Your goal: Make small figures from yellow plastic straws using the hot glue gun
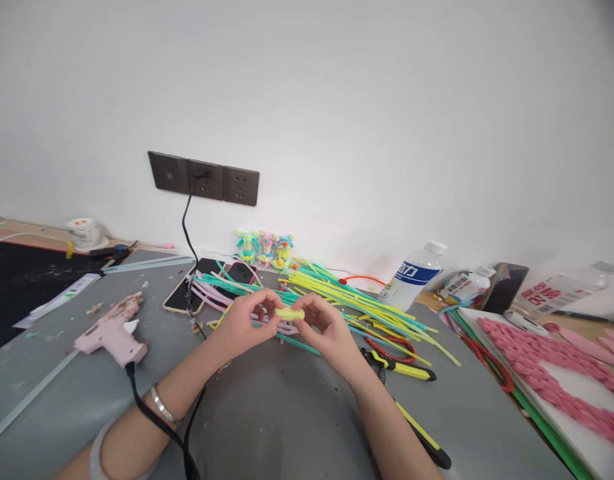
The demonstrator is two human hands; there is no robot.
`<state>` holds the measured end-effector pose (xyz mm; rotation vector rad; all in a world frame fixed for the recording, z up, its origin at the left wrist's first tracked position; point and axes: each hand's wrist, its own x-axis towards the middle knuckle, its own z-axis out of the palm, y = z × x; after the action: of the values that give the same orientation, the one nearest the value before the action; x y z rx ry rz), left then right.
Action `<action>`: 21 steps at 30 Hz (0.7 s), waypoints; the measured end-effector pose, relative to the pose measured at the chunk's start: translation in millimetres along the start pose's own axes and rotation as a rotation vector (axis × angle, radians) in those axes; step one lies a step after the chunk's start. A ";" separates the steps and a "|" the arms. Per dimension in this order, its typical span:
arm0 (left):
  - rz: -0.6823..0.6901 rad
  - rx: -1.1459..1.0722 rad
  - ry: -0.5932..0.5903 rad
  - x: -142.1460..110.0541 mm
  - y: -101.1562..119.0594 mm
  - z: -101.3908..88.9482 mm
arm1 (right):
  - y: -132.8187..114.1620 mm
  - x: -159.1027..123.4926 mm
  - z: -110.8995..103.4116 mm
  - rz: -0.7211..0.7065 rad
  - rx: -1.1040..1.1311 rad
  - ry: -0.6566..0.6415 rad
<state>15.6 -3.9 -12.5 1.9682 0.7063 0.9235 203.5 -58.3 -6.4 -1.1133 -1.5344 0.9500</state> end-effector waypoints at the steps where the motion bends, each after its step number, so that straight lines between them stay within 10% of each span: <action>1: 0.001 0.000 0.002 -0.1 0.2 0.1 | 0.1 0.0 0.0 0.000 -0.001 -0.001; 21: -0.005 -0.003 -0.015 -0.1 1.2 1.1 | -0.7 -0.5 1.0 0.005 -0.012 -0.004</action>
<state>16.6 -5.1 -11.9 1.9681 0.7002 0.9053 202.5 -59.0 -6.1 -1.1251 -1.5427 0.9484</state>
